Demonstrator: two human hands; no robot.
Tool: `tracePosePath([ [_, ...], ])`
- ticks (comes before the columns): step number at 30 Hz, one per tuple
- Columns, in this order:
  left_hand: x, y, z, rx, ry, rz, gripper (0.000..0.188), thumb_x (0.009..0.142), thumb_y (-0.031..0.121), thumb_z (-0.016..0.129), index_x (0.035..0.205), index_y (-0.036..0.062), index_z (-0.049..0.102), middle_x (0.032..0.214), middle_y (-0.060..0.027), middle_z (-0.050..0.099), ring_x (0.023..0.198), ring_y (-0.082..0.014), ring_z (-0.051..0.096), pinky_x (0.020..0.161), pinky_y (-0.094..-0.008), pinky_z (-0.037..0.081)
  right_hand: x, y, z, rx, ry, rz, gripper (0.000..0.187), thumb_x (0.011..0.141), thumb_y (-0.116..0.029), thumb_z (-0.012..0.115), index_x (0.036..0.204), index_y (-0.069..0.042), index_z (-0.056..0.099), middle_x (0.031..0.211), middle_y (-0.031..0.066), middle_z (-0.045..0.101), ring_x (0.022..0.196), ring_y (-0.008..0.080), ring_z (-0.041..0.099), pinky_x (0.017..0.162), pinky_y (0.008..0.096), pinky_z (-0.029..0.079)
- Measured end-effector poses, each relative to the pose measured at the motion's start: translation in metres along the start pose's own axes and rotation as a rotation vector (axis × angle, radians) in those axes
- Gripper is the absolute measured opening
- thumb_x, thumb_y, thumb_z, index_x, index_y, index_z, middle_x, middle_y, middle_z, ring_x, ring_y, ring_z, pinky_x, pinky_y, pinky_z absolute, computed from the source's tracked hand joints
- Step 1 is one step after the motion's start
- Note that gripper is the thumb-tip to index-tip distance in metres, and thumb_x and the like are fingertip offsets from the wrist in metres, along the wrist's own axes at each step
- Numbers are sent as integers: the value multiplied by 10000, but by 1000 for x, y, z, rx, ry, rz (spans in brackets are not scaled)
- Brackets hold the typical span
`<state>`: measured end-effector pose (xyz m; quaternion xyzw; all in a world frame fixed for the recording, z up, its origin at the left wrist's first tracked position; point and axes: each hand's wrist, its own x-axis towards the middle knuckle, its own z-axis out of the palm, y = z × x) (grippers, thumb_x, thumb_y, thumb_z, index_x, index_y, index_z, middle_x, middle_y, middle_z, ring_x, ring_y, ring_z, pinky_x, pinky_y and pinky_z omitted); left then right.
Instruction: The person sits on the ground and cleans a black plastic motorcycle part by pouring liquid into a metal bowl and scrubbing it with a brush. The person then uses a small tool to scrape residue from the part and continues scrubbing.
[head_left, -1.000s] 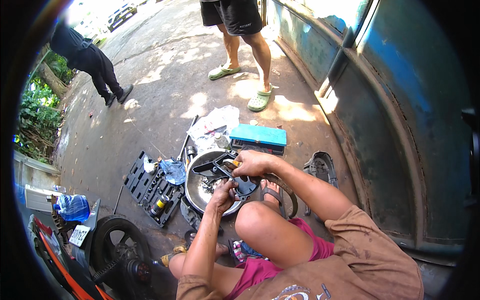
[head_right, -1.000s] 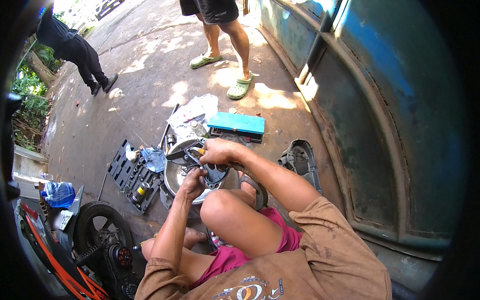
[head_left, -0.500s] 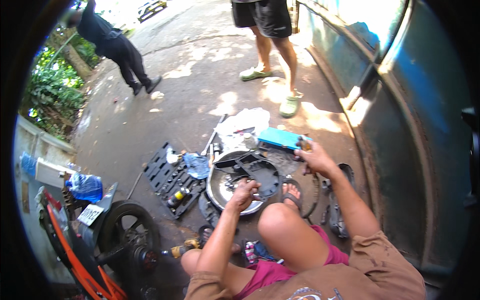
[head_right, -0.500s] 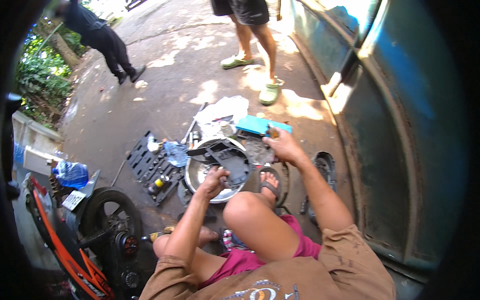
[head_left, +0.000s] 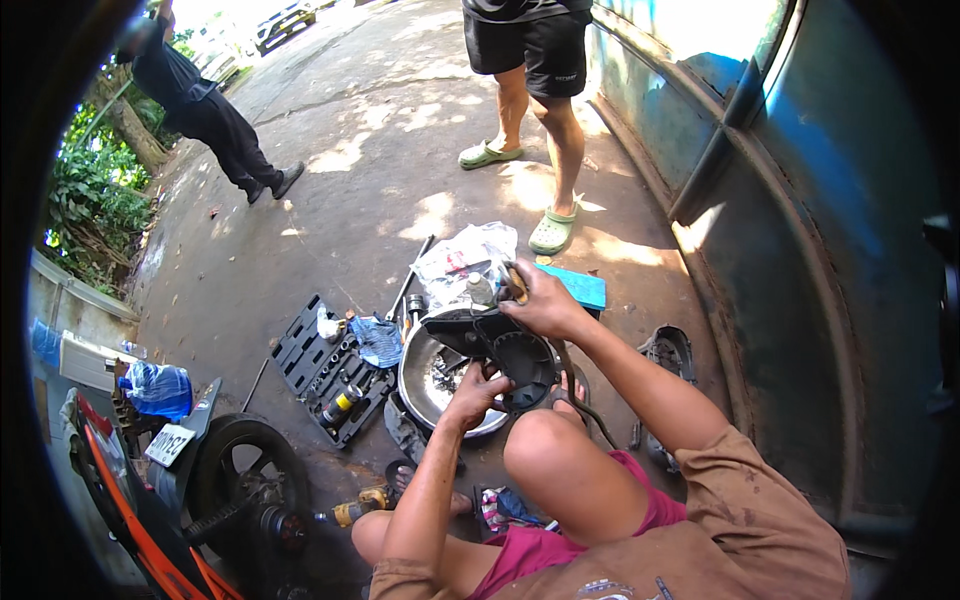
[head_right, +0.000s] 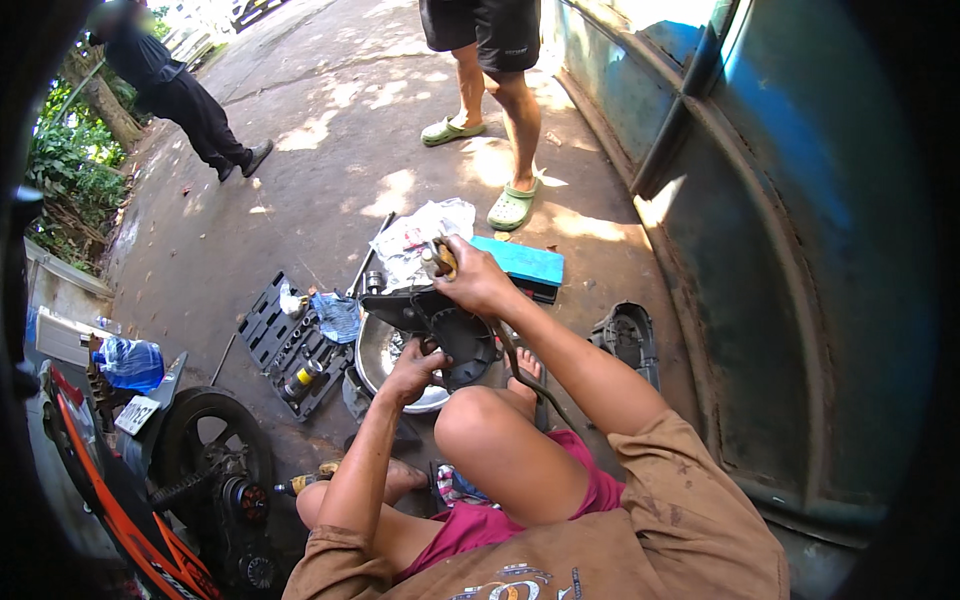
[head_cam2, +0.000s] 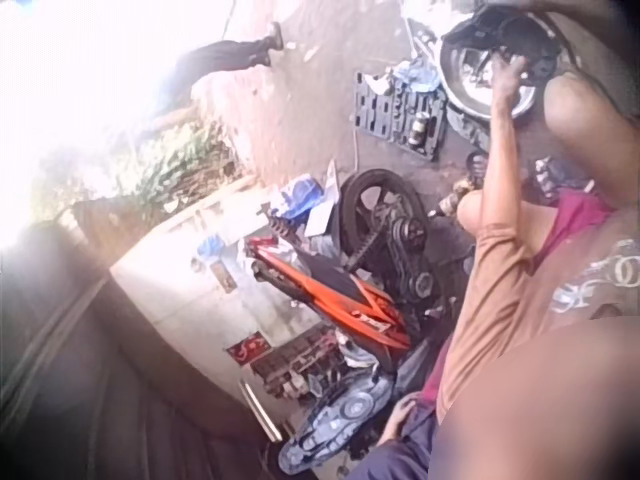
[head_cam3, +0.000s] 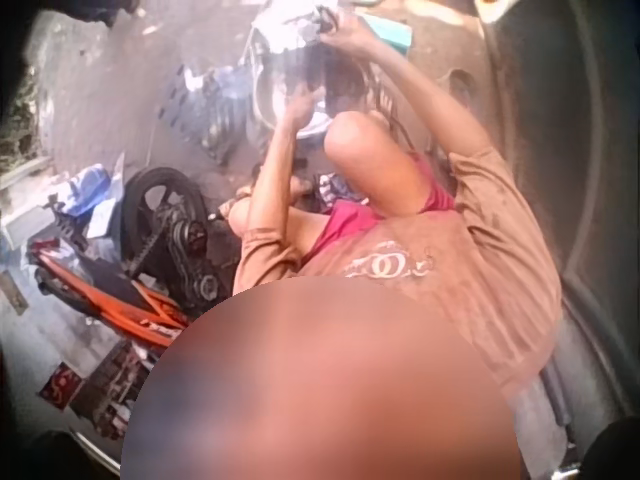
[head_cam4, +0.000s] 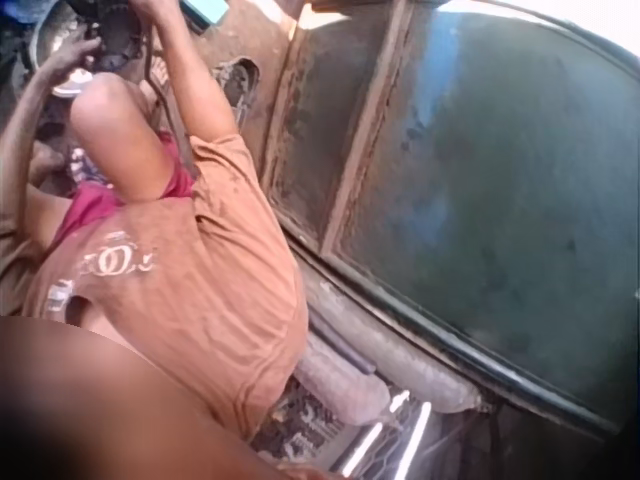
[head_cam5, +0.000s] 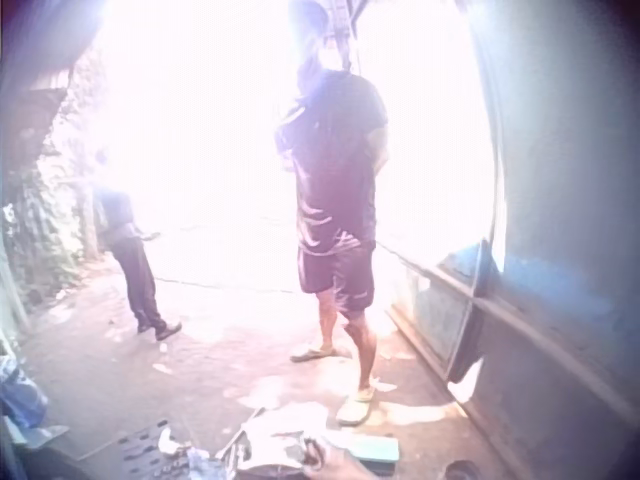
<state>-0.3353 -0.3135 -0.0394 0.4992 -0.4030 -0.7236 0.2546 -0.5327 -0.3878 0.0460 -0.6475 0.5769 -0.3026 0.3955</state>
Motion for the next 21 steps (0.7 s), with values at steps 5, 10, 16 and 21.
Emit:
tracePosePath([
  [5, 0, 4, -2, -32, -30, 53, 661, 826, 48, 667, 1416, -1, 372, 1302, -124, 588, 976, -195, 661, 592, -304, 583, 24, 0, 5, 17, -199, -109, 499, 767, -158, 809, 1179, -1, 576, 1114, 166, 661, 1024, 249, 631, 931, 358, 486],
  [10, 0, 5, -6, 16, -47, 83, 678, 826, 57, 664, 1432, 13, 363, 1274, -100, 600, 976, -180, 654, 648, -300, 578, 28, -6, 17, -65, -215, -105, 421, 777, -103, 755, 1144, 4, 581, 1104, 143, 662, 1026, 217, 623, 932, 337, 483],
  [16, -3, 12, -14, -42, -83, 10, 644, 828, 40, 673, 1396, -14, 376, 1266, -98, 591, 932, -177, 653, 583, -307, 571, 10, 6, -2, 234, -274, -160, 384, 836, -27, 682, 1192, -58, 543, 1021, 19, 596, 959, 111, 568, 857, 285, 496],
  [21, -3, 13, -20, 10, -92, -38, 701, 822, 71, 699, 1425, 3, 349, 1250, -95, 600, 902, -150, 650, 554, -284, 549, 4, 19, -23, 360, -490, -40, 410, 852, -27, 677, 1234, -70, 536, 1032, 5, 611, 950, 108, 573, 846, 277, 498],
])
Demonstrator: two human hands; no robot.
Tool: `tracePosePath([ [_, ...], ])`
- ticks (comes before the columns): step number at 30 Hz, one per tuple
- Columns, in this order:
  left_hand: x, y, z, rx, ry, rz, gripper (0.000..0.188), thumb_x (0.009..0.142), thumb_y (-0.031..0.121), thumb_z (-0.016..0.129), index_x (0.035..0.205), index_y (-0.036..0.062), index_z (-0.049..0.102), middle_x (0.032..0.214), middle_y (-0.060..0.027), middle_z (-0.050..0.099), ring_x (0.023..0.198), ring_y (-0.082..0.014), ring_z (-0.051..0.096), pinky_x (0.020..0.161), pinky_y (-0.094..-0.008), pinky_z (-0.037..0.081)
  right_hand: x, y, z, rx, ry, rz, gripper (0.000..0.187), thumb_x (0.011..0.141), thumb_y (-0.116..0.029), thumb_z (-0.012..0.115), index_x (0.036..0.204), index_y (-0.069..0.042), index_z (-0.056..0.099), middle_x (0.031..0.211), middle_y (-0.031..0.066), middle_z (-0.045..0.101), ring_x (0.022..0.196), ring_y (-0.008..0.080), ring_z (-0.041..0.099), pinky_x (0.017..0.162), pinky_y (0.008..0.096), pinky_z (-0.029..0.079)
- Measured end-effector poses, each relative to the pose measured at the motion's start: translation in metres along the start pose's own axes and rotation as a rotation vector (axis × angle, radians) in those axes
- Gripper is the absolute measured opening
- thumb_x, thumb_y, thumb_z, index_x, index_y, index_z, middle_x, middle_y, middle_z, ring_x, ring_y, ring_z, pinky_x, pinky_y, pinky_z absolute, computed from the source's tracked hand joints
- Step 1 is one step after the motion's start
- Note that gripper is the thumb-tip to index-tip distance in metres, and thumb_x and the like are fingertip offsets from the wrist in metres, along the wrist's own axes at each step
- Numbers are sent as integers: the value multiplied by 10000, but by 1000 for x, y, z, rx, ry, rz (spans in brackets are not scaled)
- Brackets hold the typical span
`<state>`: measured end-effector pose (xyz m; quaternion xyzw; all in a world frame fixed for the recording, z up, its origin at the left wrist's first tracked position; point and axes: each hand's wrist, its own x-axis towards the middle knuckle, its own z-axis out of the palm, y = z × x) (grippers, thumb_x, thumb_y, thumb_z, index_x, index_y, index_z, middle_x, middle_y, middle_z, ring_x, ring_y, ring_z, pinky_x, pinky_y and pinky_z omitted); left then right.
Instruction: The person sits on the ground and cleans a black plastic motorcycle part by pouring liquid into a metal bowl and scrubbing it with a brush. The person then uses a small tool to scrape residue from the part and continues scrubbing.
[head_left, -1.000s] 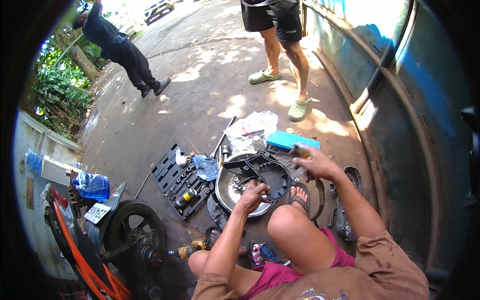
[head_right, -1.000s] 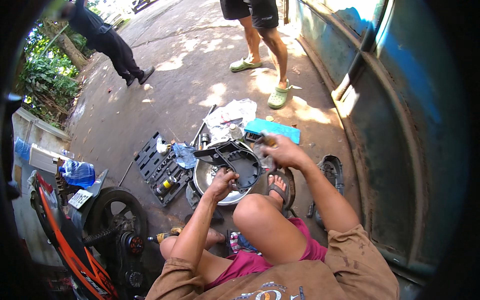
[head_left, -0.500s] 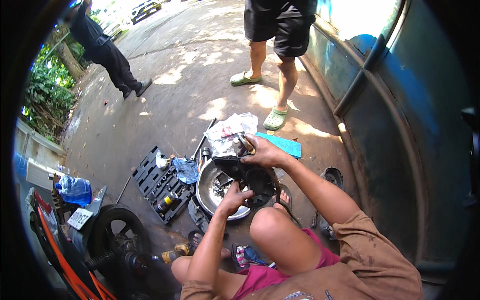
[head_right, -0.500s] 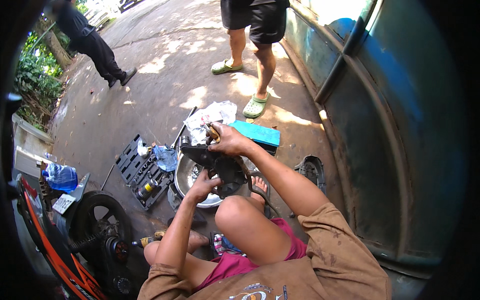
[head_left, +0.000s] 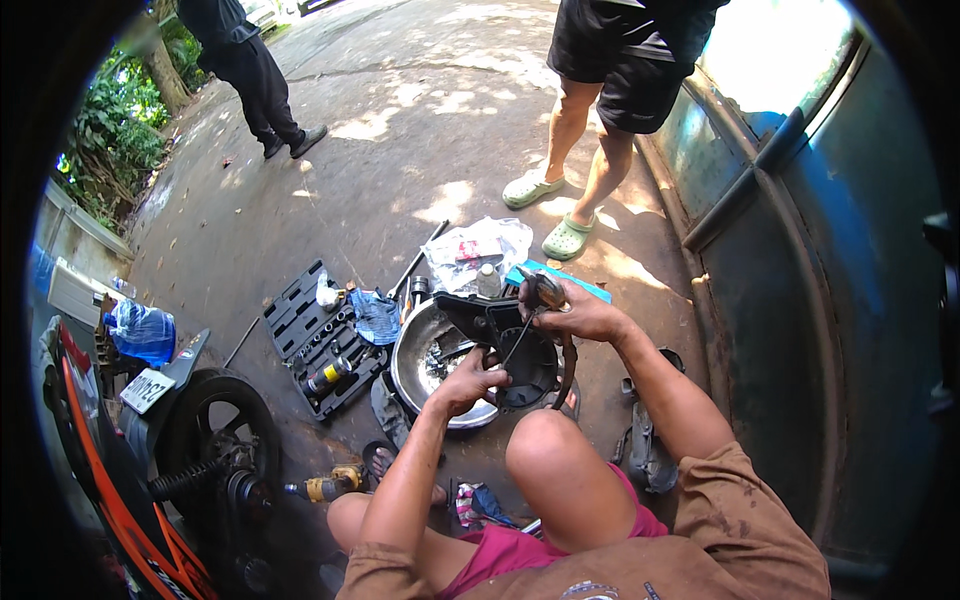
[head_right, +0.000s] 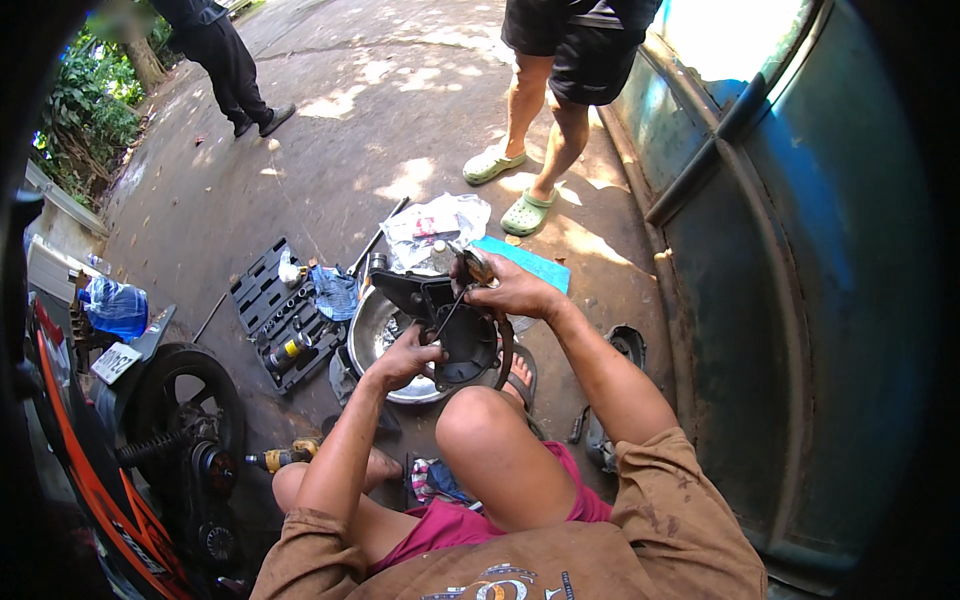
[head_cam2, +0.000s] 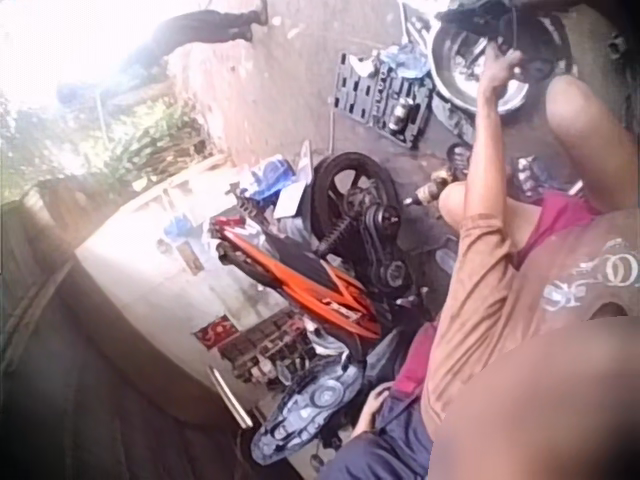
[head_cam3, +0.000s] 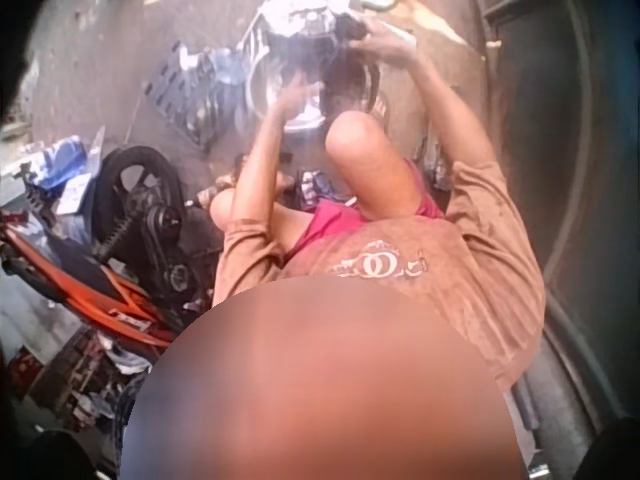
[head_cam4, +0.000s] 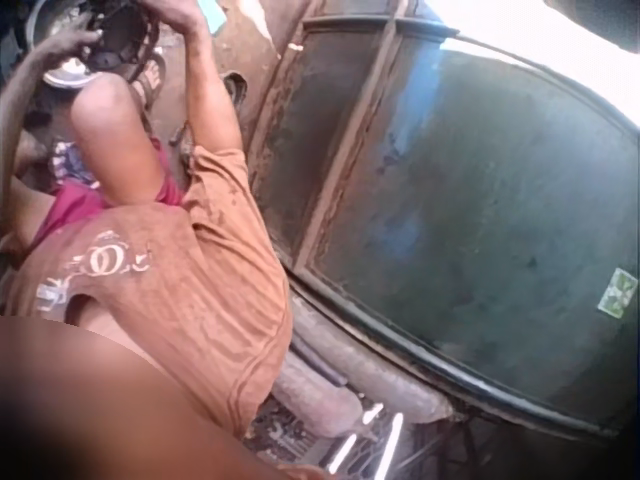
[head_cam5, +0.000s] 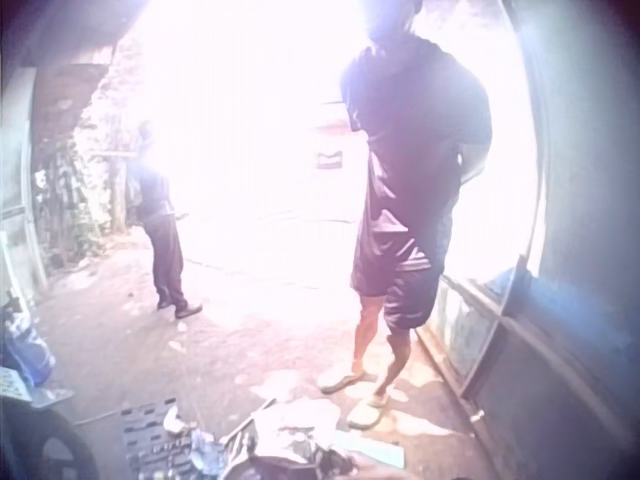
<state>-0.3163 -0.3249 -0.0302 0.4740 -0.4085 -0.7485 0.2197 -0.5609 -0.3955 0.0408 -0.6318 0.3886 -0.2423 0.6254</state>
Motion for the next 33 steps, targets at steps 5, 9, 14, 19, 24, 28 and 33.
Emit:
tracePosePath([
  [5, -1, 2, 2, -16, -29, 47, 744, 805, 69, 717, 1445, 7, 344, 1291, -109, 583, 893, -141, 651, 565, -270, 543, 12, 3, 3, -312, 11, -57, 378, 866, -45, 686, 1213, -58, 534, 1035, 37, 636, 964, 114, 591, 864, 294, 503],
  [9, -2, 11, 0, 27, -19, 45, 768, 797, 64, 728, 1456, 13, 337, 1360, -127, 560, 897, -148, 664, 581, -268, 549, 16, 3, 12, -239, 149, -138, 345, 877, -81, 706, 1182, -62, 545, 1036, 46, 652, 966, 133, 605, 884, 306, 495],
  [14, -6, 16, 0, 19, -9, 71, 785, 791, 69, 727, 1467, 26, 331, 1380, -133, 548, 871, -137, 659, 560, -254, 531, 7, 5, 19, -245, 338, -187, 359, 859, -131, 751, 1147, -45, 554, 1008, 79, 652, 933, 177, 623, 860, 339, 505],
  [19, -7, 19, 4, 73, 7, 78, 800, 782, 62, 724, 1474, 40, 325, 1389, -128, 541, 825, -125, 636, 544, -246, 513, 10, 7, 30, -460, 503, -171, 474, 805, -194, 809, 1138, -4, 529, 955, 174, 655, 854, 311, 639, 820, 388, 519],
  [24, -10, 22, 5, 52, -34, 132, 809, 776, 74, 734, 1474, 38, 326, 1394, -129, 539, 851, -119, 624, 550, -242, 509, 14, -3, 32, -417, 487, -78, 476, 790, -202, 830, 1131, -19, 552, 969, 140, 667, 907, 272, 652, 835, 383, 515],
  [28, -13, 24, 5, 60, -22, 91, 823, 772, 80, 745, 1479, 47, 325, 1384, -123, 544, 847, -118, 613, 572, -241, 509, 14, -12, 30, -396, 434, 5, 477, 788, -204, 836, 1136, -26, 563, 979, 110, 675, 927, 229, 657, 849, 367, 510],
  [33, -13, 25, 4, 37, -33, 39, 776, 828, 248, 713, 1489, 87, 339, 1387, -110, 531, 1054, -169, 593, 659, -298, 519, 18, -16, 29, -497, 490, -23, 459, 781, -175, 834, 1115, -23, 557, 937, 105, 670, 876, 194, 648, 803, 353, 518],
])
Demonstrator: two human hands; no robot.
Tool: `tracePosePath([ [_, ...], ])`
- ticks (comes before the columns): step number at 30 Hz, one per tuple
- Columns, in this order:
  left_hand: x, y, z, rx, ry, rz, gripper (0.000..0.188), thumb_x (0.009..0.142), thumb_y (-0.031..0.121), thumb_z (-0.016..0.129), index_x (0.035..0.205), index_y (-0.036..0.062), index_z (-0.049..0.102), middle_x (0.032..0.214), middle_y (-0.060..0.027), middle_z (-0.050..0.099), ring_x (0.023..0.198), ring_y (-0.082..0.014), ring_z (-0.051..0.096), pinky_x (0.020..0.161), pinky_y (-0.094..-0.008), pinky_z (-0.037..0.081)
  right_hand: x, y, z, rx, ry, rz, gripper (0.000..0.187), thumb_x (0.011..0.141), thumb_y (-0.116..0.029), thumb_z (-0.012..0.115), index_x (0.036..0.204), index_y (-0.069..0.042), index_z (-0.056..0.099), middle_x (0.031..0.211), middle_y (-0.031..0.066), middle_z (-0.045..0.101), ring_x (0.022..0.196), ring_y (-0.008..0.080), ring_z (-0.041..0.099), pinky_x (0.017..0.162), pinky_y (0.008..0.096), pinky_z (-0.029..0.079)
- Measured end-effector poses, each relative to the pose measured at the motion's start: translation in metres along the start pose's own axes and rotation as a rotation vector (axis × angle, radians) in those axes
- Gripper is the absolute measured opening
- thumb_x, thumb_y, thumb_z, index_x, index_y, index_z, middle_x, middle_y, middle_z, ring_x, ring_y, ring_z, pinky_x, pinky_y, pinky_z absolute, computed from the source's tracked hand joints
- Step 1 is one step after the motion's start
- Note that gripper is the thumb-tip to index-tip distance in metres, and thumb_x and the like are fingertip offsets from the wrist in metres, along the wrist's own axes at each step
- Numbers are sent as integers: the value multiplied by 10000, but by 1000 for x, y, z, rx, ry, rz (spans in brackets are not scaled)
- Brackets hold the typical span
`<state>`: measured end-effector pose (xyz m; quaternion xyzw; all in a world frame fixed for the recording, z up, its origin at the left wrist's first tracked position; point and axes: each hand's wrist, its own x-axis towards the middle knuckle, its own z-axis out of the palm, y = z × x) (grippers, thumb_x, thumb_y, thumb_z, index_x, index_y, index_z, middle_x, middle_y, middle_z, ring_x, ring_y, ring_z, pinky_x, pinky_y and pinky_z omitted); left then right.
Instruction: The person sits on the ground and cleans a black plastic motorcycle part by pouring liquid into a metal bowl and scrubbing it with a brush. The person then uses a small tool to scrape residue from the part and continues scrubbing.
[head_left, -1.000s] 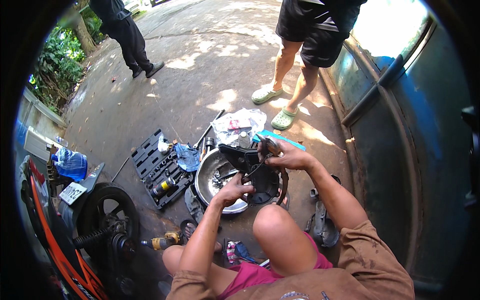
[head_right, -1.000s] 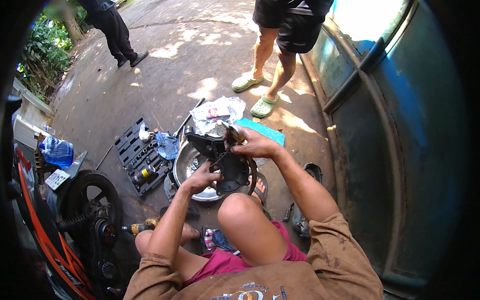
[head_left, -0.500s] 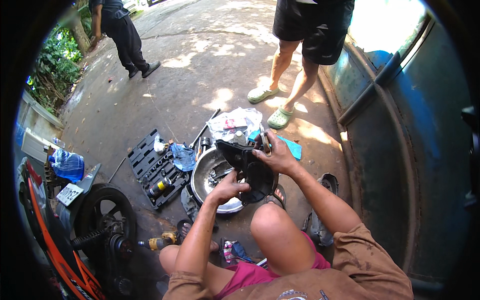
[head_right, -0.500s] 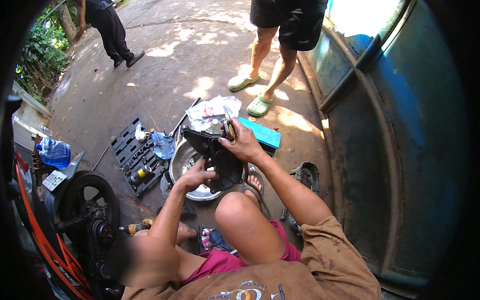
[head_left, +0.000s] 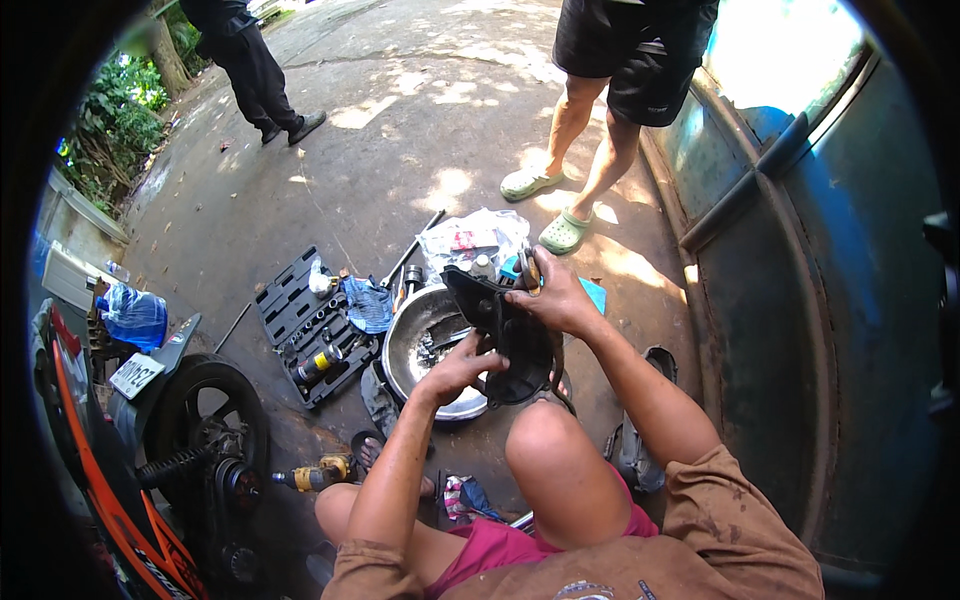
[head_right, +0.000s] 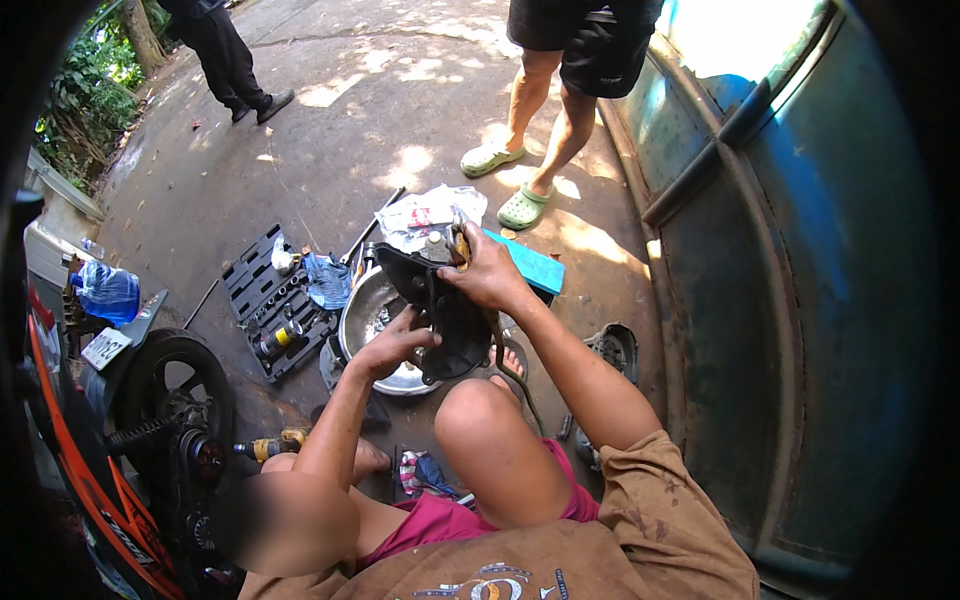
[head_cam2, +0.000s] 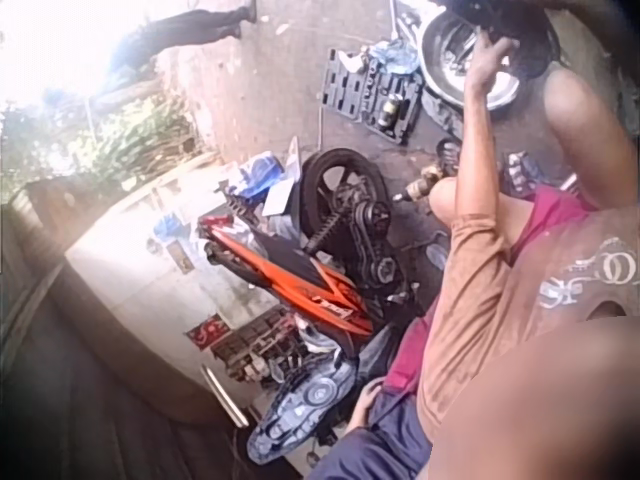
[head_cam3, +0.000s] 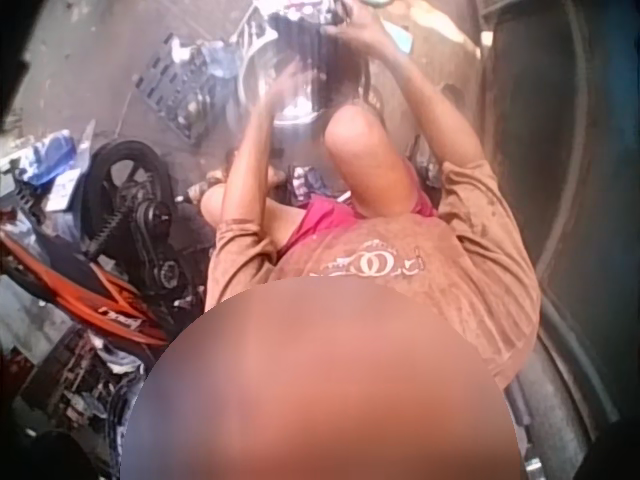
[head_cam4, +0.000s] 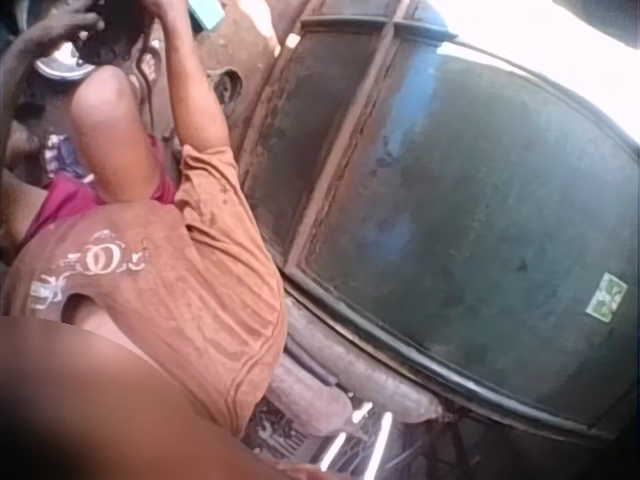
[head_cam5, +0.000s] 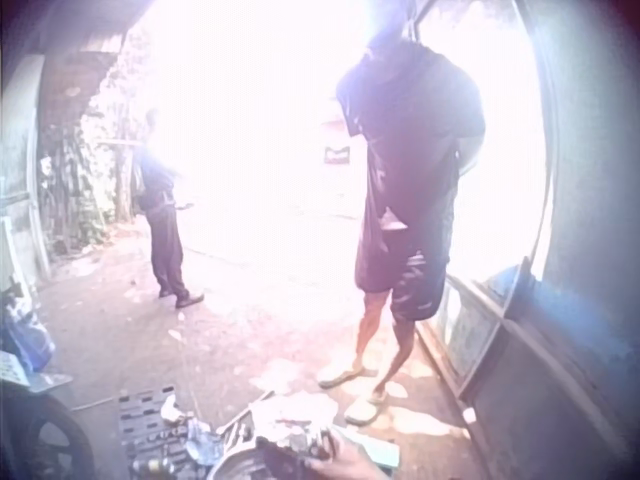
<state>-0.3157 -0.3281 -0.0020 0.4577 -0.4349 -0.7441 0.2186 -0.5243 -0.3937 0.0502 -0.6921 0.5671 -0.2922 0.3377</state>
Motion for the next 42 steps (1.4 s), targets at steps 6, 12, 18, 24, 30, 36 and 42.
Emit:
tracePosePath([
  [6, 3, -6, 0, -247, -58, 3, 633, 936, 455, 583, 1475, 211, 360, 1260, 1, 546, 978, -158, 593, 636, -313, 517, 4, 2, 1, -2, -33, 99, 426, 787, -151, 821, 1083, -24, 542, 890, 94, 656, 817, 180, 638, 728, 356, 522],
  [12, 11, -12, 4, -134, 79, 30, 587, 928, 408, 617, 1430, 190, 407, 1090, 43, 559, 802, -102, 545, 624, -270, 486, 3, 1, 0, 14, -45, 159, 407, 796, -151, 809, 1074, -23, 540, 891, 104, 660, 834, 193, 644, 743, 371, 523],
  [18, 8, -5, 8, -167, 68, 9, 519, 913, 391, 639, 1350, 184, 451, 1078, 61, 547, 775, -71, 522, 623, -255, 468, 1, -3, -3, -36, -46, 159, 485, 782, -197, 811, 1127, 2, 533, 985, 180, 672, 928, 292, 656, 813, 407, 520],
  [24, 8, 0, 14, 55, 145, 72, 489, 888, 293, 696, 1306, 147, 486, 941, 47, 556, 717, -57, 472, 568, -246, 394, 1, -7, -1, -68, -29, 153, 551, 766, -237, 821, 1158, 22, 532, 1092, 248, 665, 1043, 384, 657, 889, 441, 511],
  [30, 11, -2, 12, 5, 112, 53, 421, 880, 234, 710, 1232, 133, 503, 847, 68, 528, 731, -47, 461, 578, -225, 363, 1, -12, -1, -125, -29, 138, 613, 770, -251, 810, 1224, 39, 518, 1152, 283, 645, 1110, 421, 627, 933, 449, 502],
  [36, 4, -1, 9, -46, 62, 79, 393, 876, 177, 688, 1219, 108, 511, 841, 55, 557, 728, -47, 487, 564, -228, 367, 2, -6, 4, -126, -55, 155, 644, 772, -255, 813, 1253, 48, 509, 1140, 279, 651, 1092, 416, 637, 929, 452, 504],
  [42, 12, -15, -1, -51, 92, 184, 345, 872, 131, 665, 1176, 49, 524, 797, 32, 566, 682, -64, 502, 559, -229, 380, 4, -9, -17, -95, -12, 146, 565, 842, -282, 793, 1259, -2, 533, 1055, 144, 694, 962, 229, 669, 877, 386, 529],
])
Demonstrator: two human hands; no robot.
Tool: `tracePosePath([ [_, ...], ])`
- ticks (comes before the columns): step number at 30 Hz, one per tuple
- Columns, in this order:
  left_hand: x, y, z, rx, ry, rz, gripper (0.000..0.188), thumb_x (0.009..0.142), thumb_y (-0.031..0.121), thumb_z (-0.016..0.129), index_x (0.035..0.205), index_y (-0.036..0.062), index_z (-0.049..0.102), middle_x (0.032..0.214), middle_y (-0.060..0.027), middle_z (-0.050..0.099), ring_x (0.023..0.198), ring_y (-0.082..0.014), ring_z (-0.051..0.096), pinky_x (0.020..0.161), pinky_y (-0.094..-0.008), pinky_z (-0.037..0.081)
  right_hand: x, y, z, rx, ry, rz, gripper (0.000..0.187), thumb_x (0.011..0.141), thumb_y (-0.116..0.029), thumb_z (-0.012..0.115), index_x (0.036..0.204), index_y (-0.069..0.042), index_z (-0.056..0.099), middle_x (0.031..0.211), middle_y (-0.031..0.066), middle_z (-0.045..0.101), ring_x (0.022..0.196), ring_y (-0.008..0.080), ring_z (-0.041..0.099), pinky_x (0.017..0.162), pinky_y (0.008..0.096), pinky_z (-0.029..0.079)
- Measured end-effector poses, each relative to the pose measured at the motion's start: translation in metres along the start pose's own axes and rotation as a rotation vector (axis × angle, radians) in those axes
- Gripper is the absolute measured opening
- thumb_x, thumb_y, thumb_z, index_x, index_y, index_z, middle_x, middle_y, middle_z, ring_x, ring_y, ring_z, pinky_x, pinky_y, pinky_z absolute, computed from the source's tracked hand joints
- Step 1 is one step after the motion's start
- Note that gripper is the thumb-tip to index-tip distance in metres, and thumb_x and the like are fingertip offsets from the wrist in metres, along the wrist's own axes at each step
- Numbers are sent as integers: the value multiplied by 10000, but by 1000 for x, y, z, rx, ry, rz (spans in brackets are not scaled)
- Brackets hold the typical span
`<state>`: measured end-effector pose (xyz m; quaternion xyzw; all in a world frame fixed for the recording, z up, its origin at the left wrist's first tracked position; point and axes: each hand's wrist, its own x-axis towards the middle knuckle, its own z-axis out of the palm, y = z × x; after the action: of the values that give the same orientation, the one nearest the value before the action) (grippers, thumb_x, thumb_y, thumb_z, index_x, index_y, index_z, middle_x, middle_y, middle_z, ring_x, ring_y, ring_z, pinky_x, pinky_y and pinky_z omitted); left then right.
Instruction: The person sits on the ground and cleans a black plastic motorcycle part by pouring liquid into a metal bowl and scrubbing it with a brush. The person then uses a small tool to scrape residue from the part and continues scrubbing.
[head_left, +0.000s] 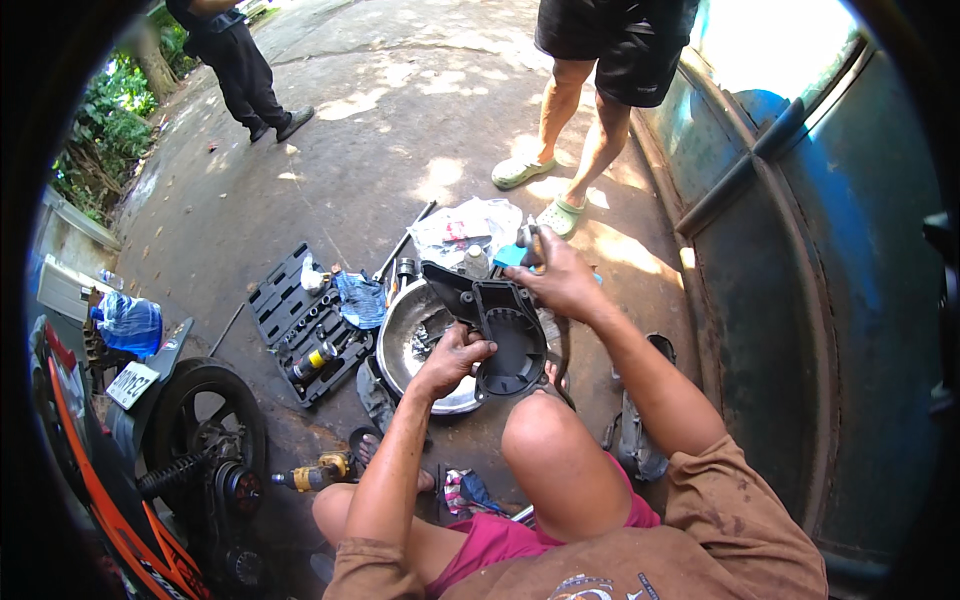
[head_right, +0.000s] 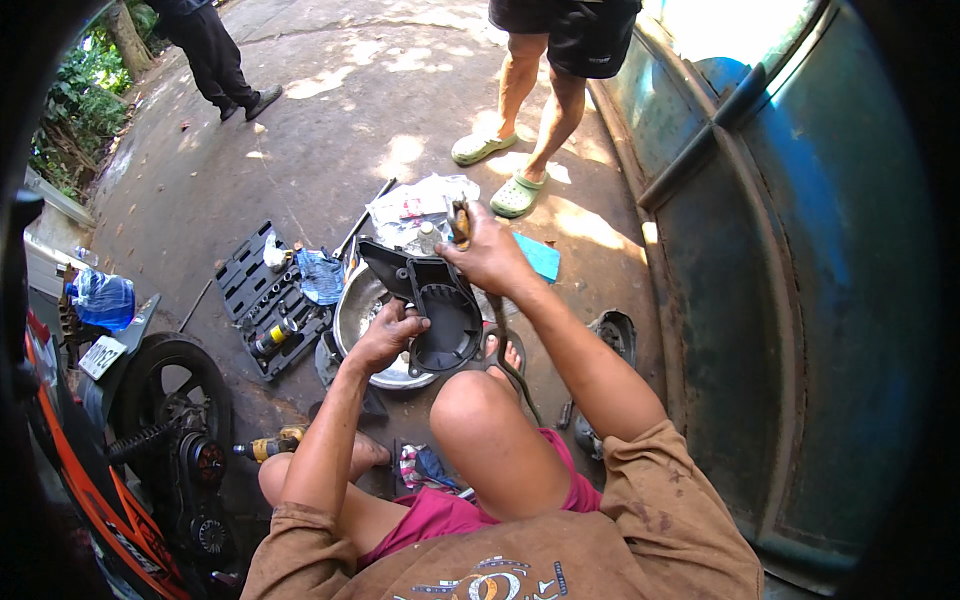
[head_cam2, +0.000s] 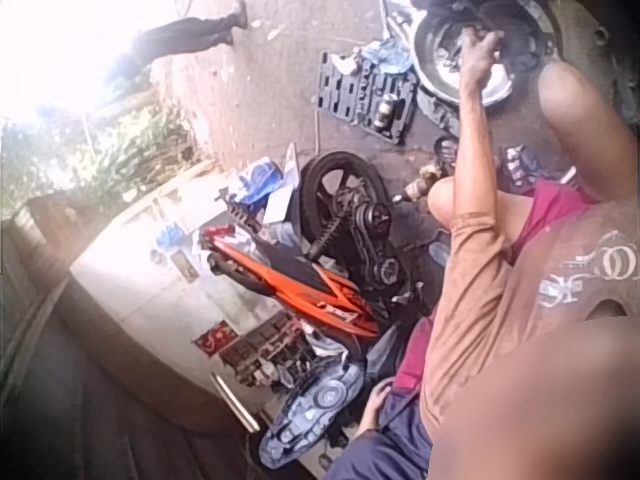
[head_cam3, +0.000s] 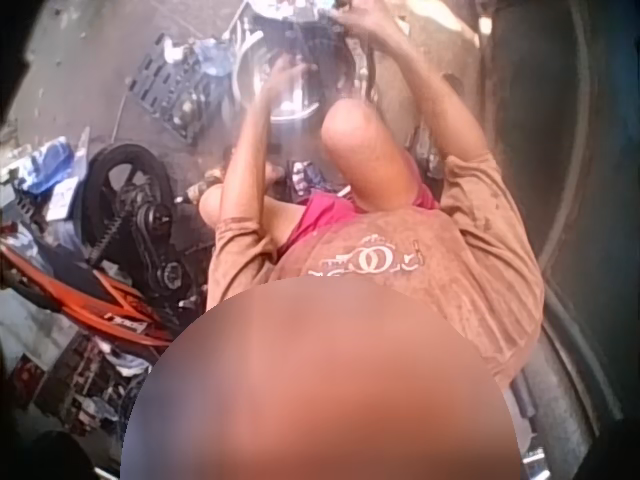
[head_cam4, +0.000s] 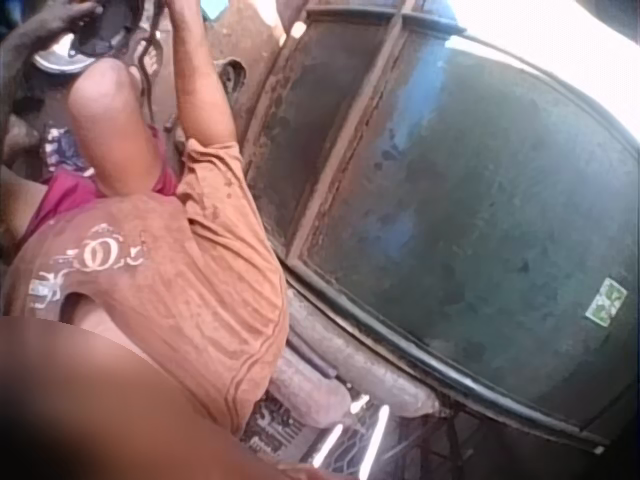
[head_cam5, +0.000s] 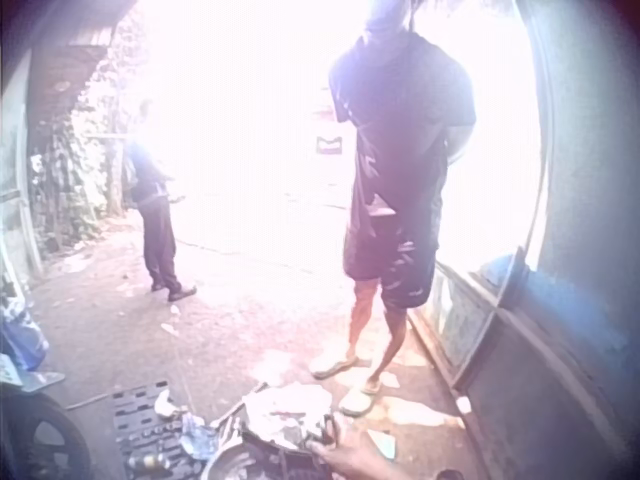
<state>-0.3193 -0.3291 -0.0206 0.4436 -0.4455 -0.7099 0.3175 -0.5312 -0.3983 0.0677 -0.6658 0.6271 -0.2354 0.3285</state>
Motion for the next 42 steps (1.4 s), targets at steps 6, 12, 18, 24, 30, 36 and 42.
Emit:
tracePosePath([
  [6, -1, 1, -11, 52, 187, -67, 268, 882, 189, 647, 1094, 46, 571, 827, 12, 571, 717, -90, 507, 629, -263, 413, -46, -8, -37, -19, -508, -47, 703, 900, -559, 676, 1330, -13, 572, 1152, 255, 676, 1078, 341, 660, 954, 420, 495],
  [12, 3, -12, -5, 224, 135, 166, 319, 1035, 312, 545, 1114, 7, 591, 977, -45, 600, 918, -117, 546, 824, -275, 457, -60, -11, -13, 11, -358, -137, 455, 942, -426, 665, 1113, -8, 612, 915, 247, 693, 866, 395, 685, 763, 464, 521],
  [18, 16, -31, -8, 430, 278, 165, 517, 1058, 365, 507, 1352, -60, 512, 1242, -157, 623, 1134, -194, 575, 984, -310, 443, -52, -8, -6, -43, -155, -180, 451, 930, -416, 672, 1028, 22, 619, 906, 275, 681, 851, 432, 672, 754, 479, 519],
  [24, 0, -9, 9, 683, 305, 149, 589, 1034, 393, 514, 1367, -91, 463, 1219, -311, 636, 1175, -400, 622, 981, -424, 464, -36, -12, -11, -73, -89, -18, 474, 904, -423, 693, 1126, -7, 649, 1004, 281, 675, 955, 415, 663, 817, 467, 510],
  [30, -4, 0, 8, 481, 269, 22, 509, 1032, 343, 554, 1320, -71, 482, 1188, -228, 635, 1097, -281, 605, 964, -371, 456, -23, -14, -28, -43, -478, 35, 386, 885, -332, 713, 1102, -16, 671, 950, 209, 716, 888, 327, 687, 816, 434, 518],
  [36, 0, -20, -5, 416, 305, -82, 443, 1028, 314, 571, 1267, -53, 503, 1085, -130, 614, 986, -161, 551, 871, -298, 452, -32, -6, -13, -124, -417, -153, 454, 901, -301, 727, 1293, -106, 605, 847, 122, 711, 654, 189, 660, 611, 355, 536],
  [42, -6, -21, -1, 393, 299, -85, 440, 1023, 327, 578, 1263, -36, 510, 1086, -120, 608, 982, -165, 543, 875, -313, 446, -32, -9, -2, -118, -409, -83, 458, 890, -304, 707, 1294, -105, 623, 999, 198, 716, 884, 313, 694, 807, 412, 545],
])
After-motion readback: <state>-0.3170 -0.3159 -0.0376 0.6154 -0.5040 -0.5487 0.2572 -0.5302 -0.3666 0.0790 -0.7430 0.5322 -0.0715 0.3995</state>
